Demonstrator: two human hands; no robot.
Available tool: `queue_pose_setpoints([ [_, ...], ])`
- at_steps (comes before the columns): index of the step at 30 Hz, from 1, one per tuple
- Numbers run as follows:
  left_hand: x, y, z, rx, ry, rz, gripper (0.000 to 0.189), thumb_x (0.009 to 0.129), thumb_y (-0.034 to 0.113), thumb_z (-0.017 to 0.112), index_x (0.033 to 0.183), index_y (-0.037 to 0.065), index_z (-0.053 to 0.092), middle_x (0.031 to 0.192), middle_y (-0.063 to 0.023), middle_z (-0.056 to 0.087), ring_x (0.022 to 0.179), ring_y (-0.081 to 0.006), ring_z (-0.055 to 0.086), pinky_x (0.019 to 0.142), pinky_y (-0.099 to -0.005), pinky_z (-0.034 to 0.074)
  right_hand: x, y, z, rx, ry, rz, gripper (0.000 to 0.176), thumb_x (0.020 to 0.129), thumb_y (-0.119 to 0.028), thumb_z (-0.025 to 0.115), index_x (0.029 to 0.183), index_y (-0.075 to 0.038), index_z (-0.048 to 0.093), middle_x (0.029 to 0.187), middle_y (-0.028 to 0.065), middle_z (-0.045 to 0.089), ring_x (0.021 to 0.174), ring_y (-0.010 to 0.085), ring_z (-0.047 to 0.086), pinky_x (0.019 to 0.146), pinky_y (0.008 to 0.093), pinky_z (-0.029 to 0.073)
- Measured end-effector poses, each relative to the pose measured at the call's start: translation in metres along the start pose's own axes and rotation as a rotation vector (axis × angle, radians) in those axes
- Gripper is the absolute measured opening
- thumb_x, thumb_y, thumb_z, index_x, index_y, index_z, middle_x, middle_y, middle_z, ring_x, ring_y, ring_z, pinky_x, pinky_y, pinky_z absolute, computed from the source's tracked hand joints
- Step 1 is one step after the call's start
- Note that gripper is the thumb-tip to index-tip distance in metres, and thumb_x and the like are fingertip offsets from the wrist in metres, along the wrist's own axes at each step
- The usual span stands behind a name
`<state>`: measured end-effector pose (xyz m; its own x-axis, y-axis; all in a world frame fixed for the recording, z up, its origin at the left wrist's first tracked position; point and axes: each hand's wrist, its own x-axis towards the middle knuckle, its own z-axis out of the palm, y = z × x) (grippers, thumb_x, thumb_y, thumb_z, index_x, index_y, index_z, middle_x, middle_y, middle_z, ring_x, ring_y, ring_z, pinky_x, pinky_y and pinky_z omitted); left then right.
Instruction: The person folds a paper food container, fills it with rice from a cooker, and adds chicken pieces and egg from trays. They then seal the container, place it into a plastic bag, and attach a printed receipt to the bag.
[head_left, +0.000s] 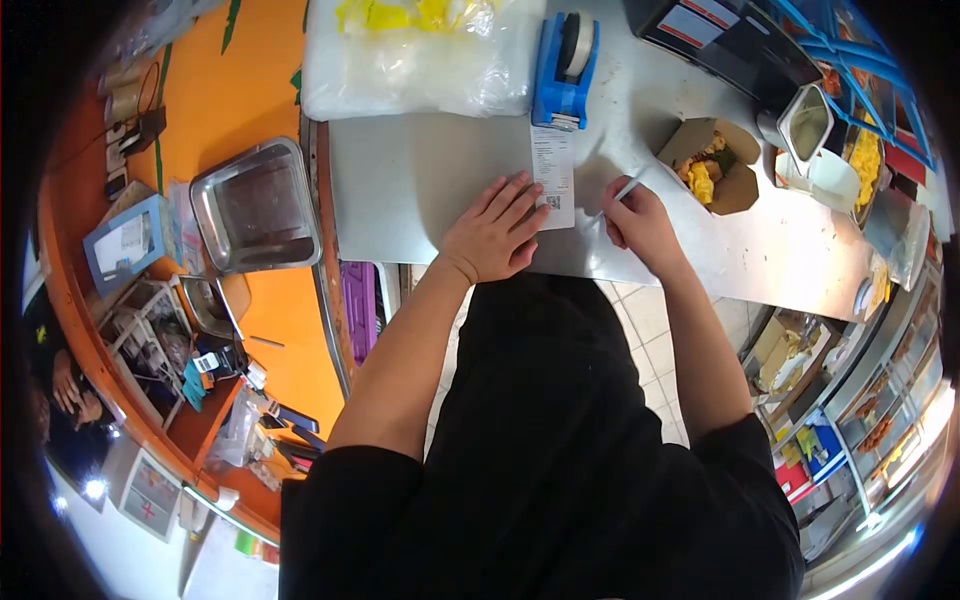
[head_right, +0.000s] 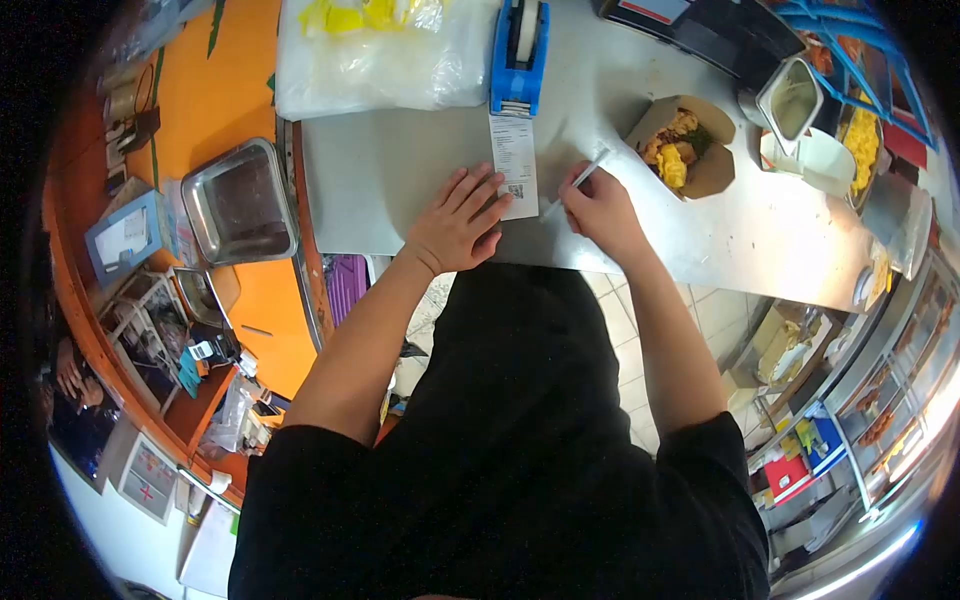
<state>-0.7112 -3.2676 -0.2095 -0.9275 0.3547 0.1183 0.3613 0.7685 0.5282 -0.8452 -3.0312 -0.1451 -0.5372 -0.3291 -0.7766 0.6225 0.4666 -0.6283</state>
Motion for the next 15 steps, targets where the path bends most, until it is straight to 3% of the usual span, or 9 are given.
queue_pose_setpoints([
  [1, 0.0, -0.001, 0.0, 0.007, 0.005, -0.014, 0.058, 0.083, 0.028, 0.07, 0.138, 0.013, 0.058, 0.153, -0.0139, 0.049, 0.147, -0.0363, 0.04, 0.123, -0.0539, 0.03, 0.003, 0.006, 0.006, -0.008, -0.014, -0.003, 0.019, 0.093, -0.019, 0.07, 0.094, -0.002, 0.06, 0.074, 0.0029, 0.062, 0.061, 0.0072, 0.056, 0.058, 0.0236, 0.046],
  [4, -0.001, 0.002, 0.0, 0.052, 0.005, 0.002, 0.056, 0.083, 0.03, 0.07, 0.135, 0.013, 0.059, 0.152, -0.0128, 0.05, 0.148, -0.0361, 0.039, 0.124, -0.0529, 0.029, 0.021, 0.026, 0.034, 0.136, 0.161, -0.516, 0.014, 0.094, -0.007, 0.072, 0.098, -0.002, 0.06, 0.081, 0.0027, 0.066, 0.067, 0.0057, 0.059, 0.06, 0.0222, 0.046],
  [5, 0.0, 0.002, -0.001, 0.061, -0.004, 0.003, 0.057, 0.081, 0.029, 0.07, 0.135, 0.013, 0.059, 0.151, -0.0129, 0.05, 0.148, -0.0361, 0.039, 0.124, -0.0526, 0.028, 0.031, 0.03, 0.04, 0.138, 0.152, -0.528, 0.014, 0.094, -0.007, 0.072, 0.098, -0.002, 0.06, 0.081, 0.0027, 0.066, 0.067, 0.0057, 0.059, 0.06, 0.0222, 0.046],
  [7, 0.0, 0.003, 0.0, 0.084, -0.017, 0.014, 0.058, 0.08, 0.029, 0.07, 0.135, 0.013, 0.06, 0.151, -0.013, 0.051, 0.148, -0.0361, 0.039, 0.124, -0.0524, 0.028, 0.041, 0.023, 0.057, 0.031, 0.251, -0.821, 0.015, 0.094, -0.007, 0.073, 0.103, -0.001, 0.062, 0.087, 0.0043, 0.07, 0.073, 0.0059, 0.062, 0.064, 0.0223, 0.049],
  [9, 0.001, 0.003, -0.002, 0.06, -0.019, -0.015, 0.058, 0.078, 0.028, 0.071, 0.133, 0.013, 0.06, 0.15, -0.0124, 0.051, 0.148, -0.0359, 0.038, 0.124, -0.052, 0.028, 0.054, 0.026, 0.066, 0.096, 0.258, -0.789, 0.013, 0.094, -0.005, 0.073, 0.103, 0.0, 0.067, 0.09, 0.0049, 0.072, 0.077, 0.0068, 0.066, 0.067, 0.0233, 0.052],
  [15, 0.003, 0.003, -0.002, 0.115, -0.025, 0.035, 0.058, 0.075, 0.025, 0.072, 0.131, 0.013, 0.062, 0.145, -0.0146, 0.052, 0.145, -0.0374, 0.042, 0.122, -0.0555, 0.031, 0.063, 0.031, 0.076, -0.027, 0.482, -0.873, 0.009, 0.086, -0.002, 0.076, 0.093, 0.0, 0.071, 0.085, 0.0059, 0.072, 0.067, 0.0089, 0.067, 0.06, 0.0235, 0.053],
])
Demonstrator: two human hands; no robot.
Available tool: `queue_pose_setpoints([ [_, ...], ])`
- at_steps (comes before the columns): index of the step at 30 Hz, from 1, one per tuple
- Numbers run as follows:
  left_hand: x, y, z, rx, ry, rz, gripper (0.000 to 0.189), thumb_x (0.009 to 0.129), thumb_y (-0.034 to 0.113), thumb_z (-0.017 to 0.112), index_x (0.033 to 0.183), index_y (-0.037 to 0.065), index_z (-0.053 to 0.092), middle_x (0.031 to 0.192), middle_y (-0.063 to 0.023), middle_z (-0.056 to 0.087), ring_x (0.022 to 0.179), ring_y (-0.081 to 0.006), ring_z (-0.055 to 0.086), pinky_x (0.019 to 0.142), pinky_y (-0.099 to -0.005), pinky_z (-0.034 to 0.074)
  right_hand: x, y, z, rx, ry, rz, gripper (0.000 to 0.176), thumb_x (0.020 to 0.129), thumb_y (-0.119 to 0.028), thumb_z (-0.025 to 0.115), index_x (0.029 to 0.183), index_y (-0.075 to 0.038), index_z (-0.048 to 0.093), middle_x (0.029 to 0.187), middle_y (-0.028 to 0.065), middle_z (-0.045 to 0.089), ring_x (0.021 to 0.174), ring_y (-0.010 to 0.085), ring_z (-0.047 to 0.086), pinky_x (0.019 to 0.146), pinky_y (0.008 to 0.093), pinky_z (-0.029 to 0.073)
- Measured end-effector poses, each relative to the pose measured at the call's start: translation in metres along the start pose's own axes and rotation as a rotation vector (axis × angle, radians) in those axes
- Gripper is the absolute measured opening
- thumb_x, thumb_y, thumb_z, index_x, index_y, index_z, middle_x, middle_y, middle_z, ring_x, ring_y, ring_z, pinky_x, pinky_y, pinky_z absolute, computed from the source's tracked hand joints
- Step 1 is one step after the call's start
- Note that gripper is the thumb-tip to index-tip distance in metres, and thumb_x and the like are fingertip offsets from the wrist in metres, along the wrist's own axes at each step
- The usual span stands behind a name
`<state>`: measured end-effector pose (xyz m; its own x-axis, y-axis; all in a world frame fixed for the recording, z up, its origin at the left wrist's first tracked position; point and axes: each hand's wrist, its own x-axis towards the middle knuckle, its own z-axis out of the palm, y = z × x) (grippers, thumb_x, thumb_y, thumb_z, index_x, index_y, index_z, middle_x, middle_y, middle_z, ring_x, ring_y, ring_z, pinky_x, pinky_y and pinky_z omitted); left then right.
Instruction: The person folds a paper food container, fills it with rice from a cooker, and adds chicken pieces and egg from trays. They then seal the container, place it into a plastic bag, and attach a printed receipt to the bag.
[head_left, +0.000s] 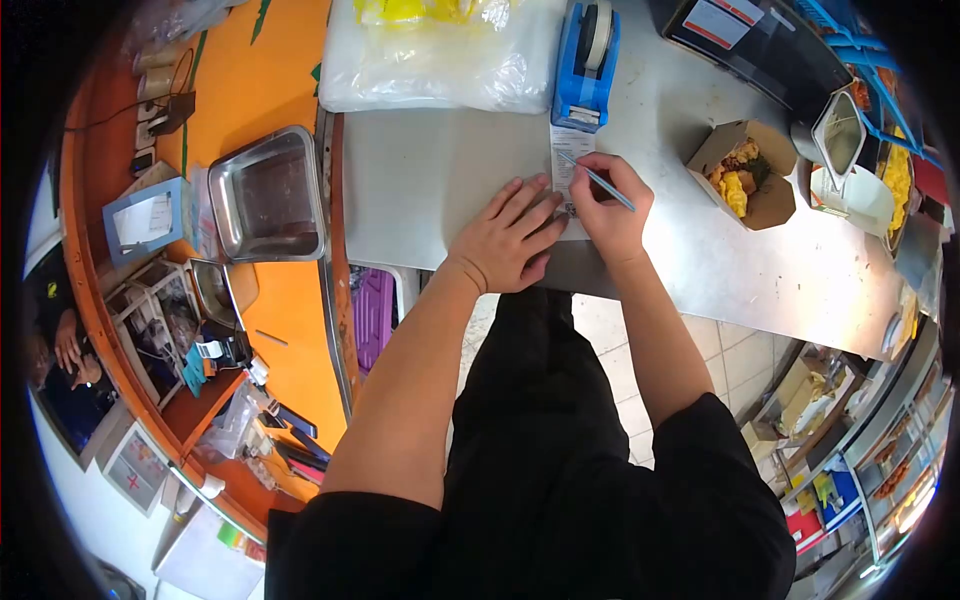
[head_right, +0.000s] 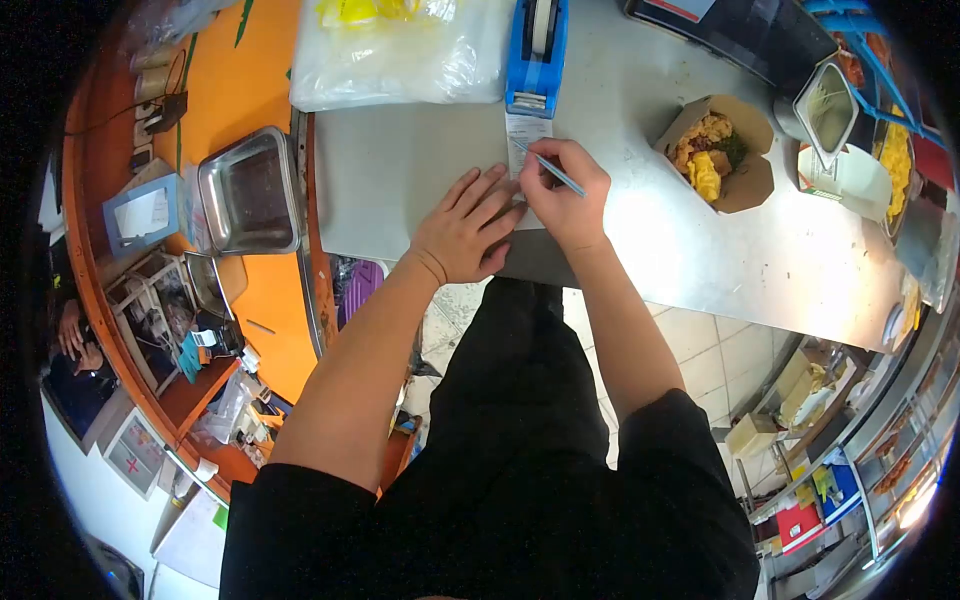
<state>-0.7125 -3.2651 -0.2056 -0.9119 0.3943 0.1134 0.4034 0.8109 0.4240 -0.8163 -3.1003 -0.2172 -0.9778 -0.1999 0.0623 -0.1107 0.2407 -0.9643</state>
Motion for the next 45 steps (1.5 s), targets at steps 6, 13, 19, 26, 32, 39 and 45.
queue_pose_setpoints([
  [6, -0.002, -0.001, 0.004, 0.003, 0.037, 0.01, 0.057, 0.076, 0.024, 0.071, 0.131, 0.013, 0.063, 0.144, -0.0148, 0.052, 0.146, -0.0369, 0.041, 0.122, -0.0558, 0.032, -0.002, 0.004, 0.004, -0.079, 0.035, -0.037, 0.012, 0.082, -0.002, 0.077, 0.092, -0.001, 0.071, 0.085, 0.0078, 0.073, 0.067, 0.0121, 0.07, 0.058, 0.0257, 0.056],
  [13, -0.002, -0.001, 0.001, -0.004, -0.009, -0.003, 0.057, 0.075, 0.024, 0.071, 0.13, 0.012, 0.062, 0.144, -0.0149, 0.052, 0.146, -0.0368, 0.041, 0.122, -0.055, 0.031, 0.002, 0.003, 0.006, -0.135, 0.04, -0.094, 0.011, 0.082, -0.002, 0.076, 0.092, -0.002, 0.071, 0.082, 0.0073, 0.072, 0.065, 0.012, 0.069, 0.059, 0.0258, 0.056],
  [19, -0.001, -0.001, -0.002, -0.02, -0.022, -0.017, 0.056, 0.075, 0.023, 0.072, 0.129, 0.012, 0.064, 0.145, -0.0144, 0.052, 0.147, -0.0365, 0.04, 0.123, -0.0544, 0.03, -0.021, -0.002, -0.006, -0.03, 0.083, 0.119, 0.01, 0.084, -0.003, 0.076, 0.093, -0.001, 0.072, 0.08, 0.0051, 0.072, 0.065, 0.0075, 0.066, 0.058, 0.0246, 0.053],
  [26, -0.001, 0.0, 0.0, 0.0, -0.03, -0.019, 0.053, 0.076, 0.025, 0.072, 0.127, 0.012, 0.066, 0.146, -0.0143, 0.052, 0.148, -0.0362, 0.038, 0.123, -0.0541, 0.029, -0.03, 0.001, 0.005, -0.16, 0.187, 0.035, 0.01, 0.082, -0.002, 0.077, 0.091, -0.003, 0.072, 0.08, 0.0067, 0.072, 0.061, 0.0119, 0.067, 0.057, 0.0261, 0.054],
  [32, 0.0, -0.001, -0.002, 0.01, -0.036, -0.01, 0.051, 0.077, 0.026, 0.072, 0.126, 0.011, 0.065, 0.146, -0.0144, 0.051, 0.148, -0.0369, 0.038, 0.123, -0.0546, 0.029, -0.028, -0.001, 0.005, -0.209, 0.145, 0.001, 0.012, 0.081, 0.0, 0.077, 0.091, -0.003, 0.071, 0.08, 0.0093, 0.071, 0.063, 0.017, 0.069, 0.058, 0.0282, 0.055],
  [39, 0.0, -0.001, -0.002, 0.011, -0.054, -0.015, 0.053, 0.077, 0.026, 0.072, 0.128, 0.011, 0.064, 0.147, -0.0151, 0.051, 0.148, -0.0375, 0.037, 0.123, -0.0553, 0.029, -0.032, 0.003, 0.005, -0.137, 0.235, 0.033, 0.012, 0.081, 0.0, 0.077, 0.09, -0.003, 0.071, 0.077, 0.009, 0.07, 0.061, 0.0165, 0.067, 0.057, 0.0285, 0.054],
  [45, 0.0, -0.001, -0.001, 0.01, -0.02, -0.009, 0.053, 0.075, 0.026, 0.073, 0.125, 0.011, 0.065, 0.146, -0.0147, 0.051, 0.148, -0.0367, 0.038, 0.123, -0.055, 0.029, -0.031, 0.004, 0.004, -0.183, 0.244, -0.044, 0.009, 0.082, -0.002, 0.077, 0.089, -0.003, 0.071, 0.072, 0.0063, 0.069, 0.057, 0.0105, 0.064, 0.054, 0.0256, 0.052],
])
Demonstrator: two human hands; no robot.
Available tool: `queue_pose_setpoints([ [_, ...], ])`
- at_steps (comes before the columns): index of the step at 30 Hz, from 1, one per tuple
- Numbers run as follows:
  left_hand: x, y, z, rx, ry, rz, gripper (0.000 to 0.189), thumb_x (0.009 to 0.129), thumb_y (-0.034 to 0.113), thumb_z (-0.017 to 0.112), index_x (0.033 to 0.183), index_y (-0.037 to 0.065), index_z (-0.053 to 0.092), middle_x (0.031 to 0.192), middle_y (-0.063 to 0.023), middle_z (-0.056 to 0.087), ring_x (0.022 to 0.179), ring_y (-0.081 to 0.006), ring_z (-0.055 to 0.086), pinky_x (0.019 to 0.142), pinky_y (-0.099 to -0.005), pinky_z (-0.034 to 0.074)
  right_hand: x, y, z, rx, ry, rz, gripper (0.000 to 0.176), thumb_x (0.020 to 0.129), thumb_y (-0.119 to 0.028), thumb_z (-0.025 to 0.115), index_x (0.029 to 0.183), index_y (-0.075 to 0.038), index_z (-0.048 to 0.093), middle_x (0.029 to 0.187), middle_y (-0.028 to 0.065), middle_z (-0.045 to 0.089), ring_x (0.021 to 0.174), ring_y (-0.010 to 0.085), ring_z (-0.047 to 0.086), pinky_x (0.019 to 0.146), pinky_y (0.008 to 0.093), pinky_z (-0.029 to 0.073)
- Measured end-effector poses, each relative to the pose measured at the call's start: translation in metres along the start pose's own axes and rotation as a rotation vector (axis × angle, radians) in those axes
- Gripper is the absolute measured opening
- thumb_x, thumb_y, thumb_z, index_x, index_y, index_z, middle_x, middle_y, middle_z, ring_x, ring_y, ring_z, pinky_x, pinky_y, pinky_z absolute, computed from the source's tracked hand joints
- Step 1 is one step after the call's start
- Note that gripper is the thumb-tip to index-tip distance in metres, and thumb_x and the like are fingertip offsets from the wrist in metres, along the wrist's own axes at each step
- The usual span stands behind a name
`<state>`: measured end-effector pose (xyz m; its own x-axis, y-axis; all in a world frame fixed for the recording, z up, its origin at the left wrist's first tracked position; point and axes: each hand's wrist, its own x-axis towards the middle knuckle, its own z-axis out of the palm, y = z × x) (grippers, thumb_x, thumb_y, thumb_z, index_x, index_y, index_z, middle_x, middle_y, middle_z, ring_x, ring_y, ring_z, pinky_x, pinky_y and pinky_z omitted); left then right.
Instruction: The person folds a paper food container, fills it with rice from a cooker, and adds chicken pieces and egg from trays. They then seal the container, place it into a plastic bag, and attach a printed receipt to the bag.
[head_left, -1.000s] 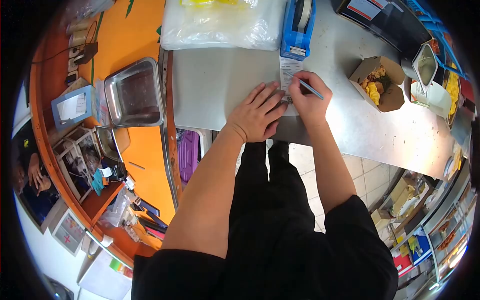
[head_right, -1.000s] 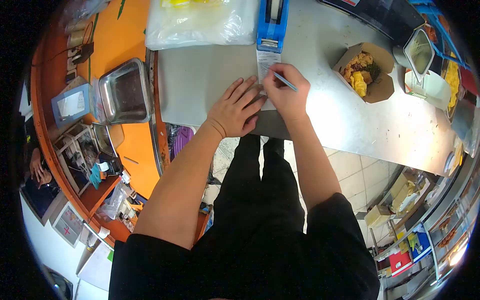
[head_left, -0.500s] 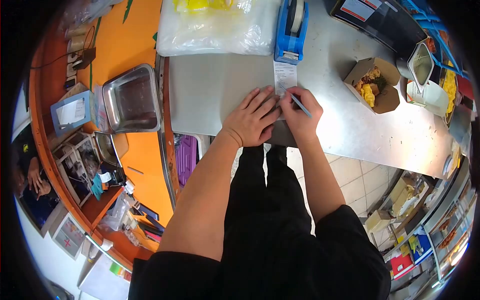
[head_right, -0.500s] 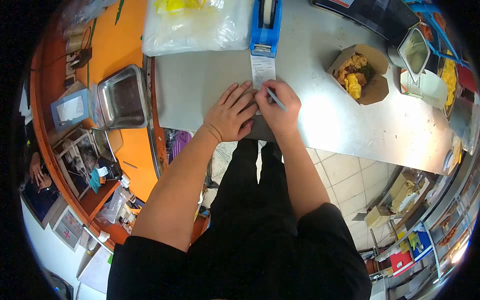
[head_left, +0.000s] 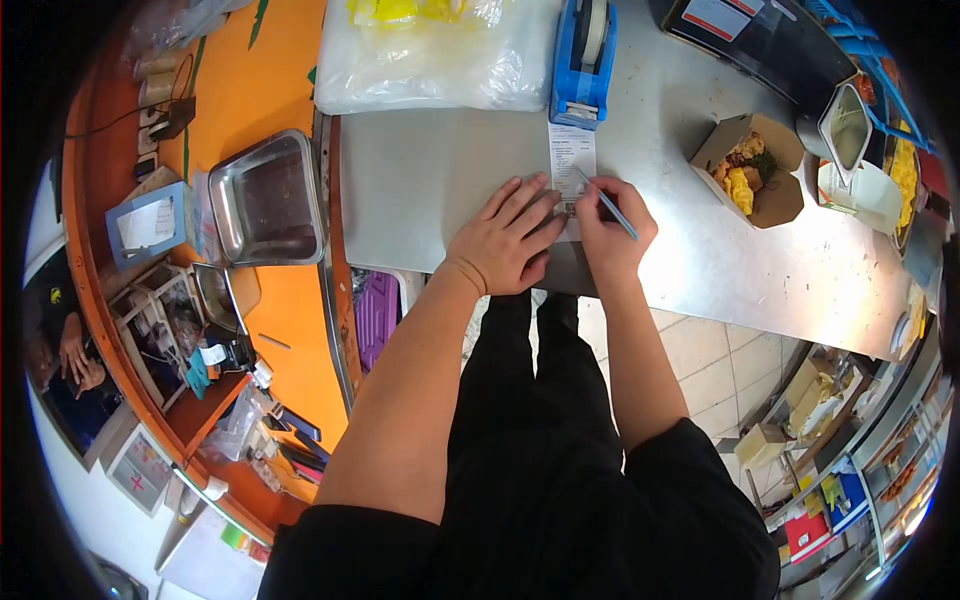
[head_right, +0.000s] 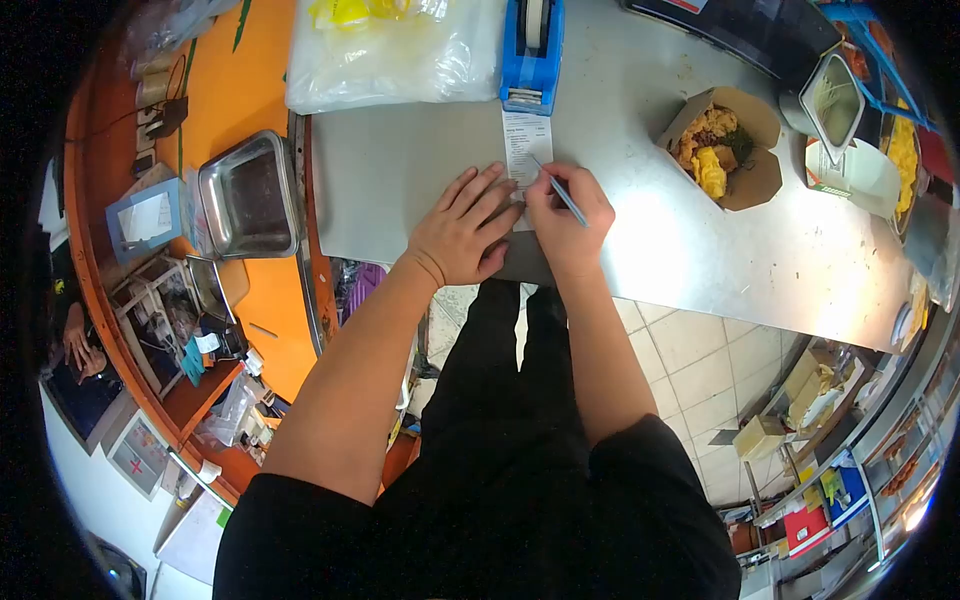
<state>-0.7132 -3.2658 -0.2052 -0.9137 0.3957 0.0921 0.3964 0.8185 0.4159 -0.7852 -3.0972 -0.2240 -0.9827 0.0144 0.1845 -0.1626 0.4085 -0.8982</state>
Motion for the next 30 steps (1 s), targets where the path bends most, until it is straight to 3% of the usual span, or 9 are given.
queue_pose_setpoints([
  [4, 0.001, -0.001, 0.0, -0.001, -0.009, 0.005, 0.053, 0.074, 0.026, 0.072, 0.125, 0.011, 0.065, 0.146, -0.0147, 0.051, 0.148, -0.0365, 0.038, 0.123, -0.0551, 0.029, 0.0, -0.001, -0.002, -0.005, -0.054, -0.112, 0.01, 0.08, -0.001, 0.078, 0.088, -0.003, 0.071, 0.072, 0.007, 0.069, 0.059, 0.0136, 0.065, 0.056, 0.0269, 0.053],
  [7, -0.001, 0.0, 0.0, -0.021, -0.005, -0.004, 0.052, 0.074, 0.026, 0.073, 0.123, 0.011, 0.066, 0.147, -0.0145, 0.051, 0.148, -0.0366, 0.038, 0.123, -0.0551, 0.03, -0.002, -0.004, -0.002, 0.004, -0.003, 0.102, 0.012, 0.079, -0.001, 0.078, 0.088, -0.004, 0.071, 0.074, 0.0083, 0.068, 0.061, 0.0188, 0.067, 0.058, 0.0295, 0.054],
  [11, 0.001, 0.0, -0.001, -0.014, 0.001, 0.003, 0.053, 0.074, 0.025, 0.073, 0.124, 0.011, 0.066, 0.146, -0.0149, 0.052, 0.148, -0.0368, 0.038, 0.123, -0.0551, 0.03, 0.0, -0.004, -0.002, 0.013, -0.101, -0.144, 0.014, 0.077, 0.0, 0.077, 0.087, -0.005, 0.07, 0.075, 0.0085, 0.068, 0.061, 0.0181, 0.067, 0.057, 0.0302, 0.054],
  [13, 0.0, 0.0, -0.001, -0.003, -0.001, 0.0, 0.053, 0.073, 0.025, 0.074, 0.123, 0.011, 0.066, 0.146, -0.0152, 0.052, 0.148, -0.0367, 0.038, 0.123, -0.0551, 0.029, -0.001, -0.001, 0.0, 0.007, -0.034, 0.04, 0.014, 0.076, 0.001, 0.077, 0.087, -0.005, 0.07, 0.075, 0.0087, 0.068, 0.06, 0.017, 0.066, 0.056, 0.0301, 0.053],
  [16, 0.0, 0.0, 0.0, -0.02, -0.009, 0.003, 0.053, 0.073, 0.025, 0.073, 0.124, 0.011, 0.066, 0.146, -0.0157, 0.052, 0.148, -0.0367, 0.038, 0.123, -0.0552, 0.029, -0.002, -0.003, -0.003, 0.013, -0.083, -0.067, 0.014, 0.077, 0.001, 0.077, 0.087, -0.005, 0.07, 0.074, 0.0085, 0.068, 0.06, 0.017, 0.066, 0.055, 0.0295, 0.053],
  [20, -0.001, -0.002, 0.0, -0.026, -0.002, -0.001, 0.053, 0.073, 0.025, 0.073, 0.124, 0.01, 0.066, 0.145, -0.0157, 0.052, 0.148, -0.037, 0.038, 0.123, -0.0555, 0.03, -0.005, 0.0, -0.002, 0.026, -0.025, 0.034, 0.013, 0.077, 0.001, 0.077, 0.086, -0.004, 0.07, 0.075, 0.0078, 0.068, 0.059, 0.0171, 0.066, 0.055, 0.0291, 0.053],
  [23, 0.001, 0.001, 0.0, -0.031, -0.007, 0.003, 0.054, 0.073, 0.025, 0.073, 0.125, 0.01, 0.065, 0.144, -0.0158, 0.052, 0.148, -0.0376, 0.038, 0.122, -0.0562, 0.03, 0.001, 0.0, -0.001, 0.035, -0.094, -0.225, 0.012, 0.077, 0.002, 0.076, 0.086, -0.004, 0.07, 0.076, 0.0074, 0.068, 0.061, 0.0171, 0.066, 0.054, 0.0283, 0.052],
  [25, 0.0, -0.002, -0.001, -0.022, -0.009, 0.0, 0.054, 0.073, 0.025, 0.073, 0.125, 0.011, 0.065, 0.144, -0.016, 0.052, 0.148, -0.0379, 0.038, 0.122, -0.0565, 0.03, -0.003, -0.003, -0.005, -0.023, -0.074, 0.033, 0.012, 0.077, 0.001, 0.076, 0.085, -0.003, 0.069, 0.077, 0.0081, 0.068, 0.063, 0.0183, 0.067, 0.057, 0.0285, 0.053],
  [30, 0.001, 0.0, 0.0, -0.018, -0.016, 0.002, 0.055, 0.074, 0.025, 0.072, 0.127, 0.011, 0.063, 0.145, -0.0149, 0.052, 0.148, -0.038, 0.038, 0.122, -0.0567, 0.03, -0.001, 0.002, -0.013, 0.051, -0.027, 0.025, 0.014, 0.08, 0.002, 0.075, 0.093, -0.001, 0.069, 0.08, 0.0098, 0.069, 0.065, 0.0205, 0.068, 0.059, 0.0289, 0.054],
])
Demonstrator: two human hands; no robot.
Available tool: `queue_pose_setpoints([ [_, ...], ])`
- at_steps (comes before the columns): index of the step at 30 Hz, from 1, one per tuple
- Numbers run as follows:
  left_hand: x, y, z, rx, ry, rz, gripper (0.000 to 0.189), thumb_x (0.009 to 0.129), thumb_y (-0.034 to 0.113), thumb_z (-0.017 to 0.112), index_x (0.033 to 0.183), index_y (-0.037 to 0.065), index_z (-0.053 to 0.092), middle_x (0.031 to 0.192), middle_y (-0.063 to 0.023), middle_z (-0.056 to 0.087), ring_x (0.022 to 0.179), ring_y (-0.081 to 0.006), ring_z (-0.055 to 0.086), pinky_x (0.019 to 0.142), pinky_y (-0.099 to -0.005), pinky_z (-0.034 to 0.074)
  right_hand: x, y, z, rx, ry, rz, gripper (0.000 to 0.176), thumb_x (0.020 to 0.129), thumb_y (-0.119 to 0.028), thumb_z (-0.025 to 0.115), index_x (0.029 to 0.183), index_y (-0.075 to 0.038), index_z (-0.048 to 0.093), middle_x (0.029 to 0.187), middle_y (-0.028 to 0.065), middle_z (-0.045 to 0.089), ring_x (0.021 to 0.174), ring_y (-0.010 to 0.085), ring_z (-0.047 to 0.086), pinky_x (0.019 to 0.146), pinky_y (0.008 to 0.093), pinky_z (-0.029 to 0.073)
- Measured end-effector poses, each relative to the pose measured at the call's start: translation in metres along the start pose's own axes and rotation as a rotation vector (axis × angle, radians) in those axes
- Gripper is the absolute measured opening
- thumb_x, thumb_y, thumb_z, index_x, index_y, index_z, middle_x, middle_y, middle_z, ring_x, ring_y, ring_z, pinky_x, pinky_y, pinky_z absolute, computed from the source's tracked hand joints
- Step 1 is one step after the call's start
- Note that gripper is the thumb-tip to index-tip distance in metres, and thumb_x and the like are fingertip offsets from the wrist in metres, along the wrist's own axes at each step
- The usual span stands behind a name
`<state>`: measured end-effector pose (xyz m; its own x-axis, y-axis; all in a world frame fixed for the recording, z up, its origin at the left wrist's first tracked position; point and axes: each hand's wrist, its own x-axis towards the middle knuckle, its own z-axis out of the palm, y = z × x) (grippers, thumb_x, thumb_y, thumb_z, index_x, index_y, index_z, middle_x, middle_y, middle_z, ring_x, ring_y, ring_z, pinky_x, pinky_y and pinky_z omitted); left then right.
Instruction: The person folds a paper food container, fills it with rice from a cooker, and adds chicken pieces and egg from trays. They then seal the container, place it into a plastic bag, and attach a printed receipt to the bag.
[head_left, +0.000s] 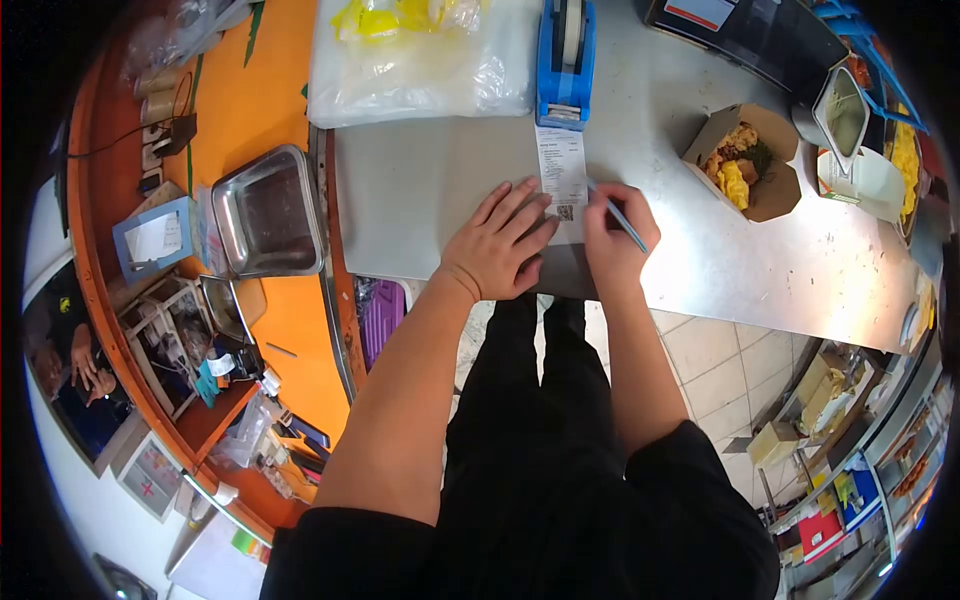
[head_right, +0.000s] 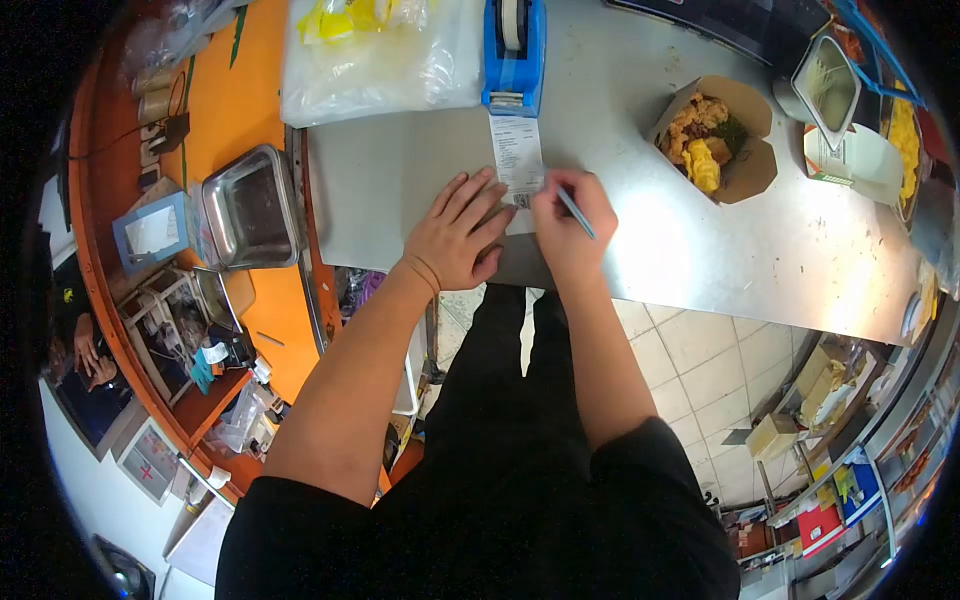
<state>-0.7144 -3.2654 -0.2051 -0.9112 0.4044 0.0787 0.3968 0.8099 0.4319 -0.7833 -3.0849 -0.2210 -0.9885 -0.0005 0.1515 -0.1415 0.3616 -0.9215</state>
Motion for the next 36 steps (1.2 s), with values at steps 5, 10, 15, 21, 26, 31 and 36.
queue_pose_setpoints([
  [5, -0.002, 0.002, 0.0, -0.001, 0.002, -0.004, 0.056, 0.076, 0.024, 0.07, 0.129, 0.01, 0.062, 0.145, -0.0144, 0.052, 0.147, -0.0382, 0.038, 0.122, -0.0568, 0.031, 0.002, -0.026, -0.021, -0.235, -0.171, 0.043, 0.055, 0.09, 0.005, 0.063, 0.143, -0.001, 0.05, 0.14, 0.0271, 0.048, 0.118, 0.0399, 0.057, 0.096, 0.045, 0.049],
  [10, -0.003, 0.002, 0.0, 0.005, 0.014, 0.018, 0.056, 0.077, 0.024, 0.069, 0.131, 0.01, 0.061, 0.146, -0.0148, 0.051, 0.146, -0.0387, 0.039, 0.121, -0.0574, 0.032, -0.079, -0.038, -0.091, -0.479, -0.458, -0.045, 0.063, 0.087, 0.002, 0.065, 0.148, -0.008, 0.051, 0.147, 0.0245, 0.047, 0.126, 0.0437, 0.053, 0.105, 0.0516, 0.045],
  [15, 0.003, 0.002, -0.003, 0.024, 0.023, 0.016, 0.052, 0.08, 0.025, 0.065, 0.13, 0.01, 0.061, 0.146, -0.0158, 0.051, 0.144, -0.0402, 0.042, 0.119, -0.0584, 0.034, -0.291, 0.061, -0.277, -0.433, -1.227, 0.951, 0.051, 0.103, -0.03, 0.055, 0.151, -0.015, 0.048, 0.133, 0.0263, 0.061, 0.119, 0.0437, 0.06, 0.105, 0.0491, 0.047],
  [21, 0.004, 0.0, -0.002, 0.019, 0.014, 0.02, 0.052, 0.081, 0.025, 0.064, 0.132, 0.011, 0.059, 0.147, -0.0163, 0.049, 0.145, -0.0407, 0.039, 0.119, -0.0589, 0.033, -0.387, 0.041, -0.444, -0.791, -1.134, 1.399, 0.052, 0.103, -0.043, 0.055, 0.142, -0.008, 0.056, 0.118, 0.0249, 0.07, 0.109, 0.0416, 0.068, 0.096, 0.0489, 0.052],
  [26, 0.0, -0.004, 0.004, -0.045, 0.038, 0.016, 0.052, 0.084, 0.025, 0.064, 0.133, 0.012, 0.057, 0.145, -0.016, 0.05, 0.146, -0.0406, 0.039, 0.119, -0.0596, 0.032, -0.367, 0.012, -0.421, -0.703, -0.978, 1.379, 0.049, 0.102, -0.04, 0.057, 0.138, -0.007, 0.06, 0.114, 0.0233, 0.072, 0.107, 0.04, 0.069, 0.093, 0.0483, 0.054],
  [31, -0.001, -0.007, 0.004, -0.049, 0.014, 0.024, 0.053, 0.086, 0.026, 0.062, 0.136, 0.012, 0.054, 0.148, -0.0158, 0.048, 0.148, -0.0399, 0.037, 0.12, -0.0595, 0.031, -0.321, -0.008, -0.377, -0.676, -0.967, 1.339, 0.046, 0.101, -0.038, 0.059, 0.133, -0.005, 0.063, 0.11, 0.0217, 0.074, 0.104, 0.0385, 0.071, 0.09, 0.0478, 0.055],
  [36, -0.004, -0.008, 0.005, -0.082, 0.012, 0.014, 0.051, 0.086, 0.025, 0.062, 0.135, 0.011, 0.055, 0.149, -0.0159, 0.047, 0.149, -0.0394, 0.035, 0.121, -0.058, 0.03, -0.28, -0.005, -0.344, -0.728, -1.039, 1.25, 0.043, 0.101, -0.035, 0.06, 0.129, -0.004, 0.066, 0.106, 0.0202, 0.075, 0.102, 0.037, 0.073, 0.087, 0.0472, 0.057],
])
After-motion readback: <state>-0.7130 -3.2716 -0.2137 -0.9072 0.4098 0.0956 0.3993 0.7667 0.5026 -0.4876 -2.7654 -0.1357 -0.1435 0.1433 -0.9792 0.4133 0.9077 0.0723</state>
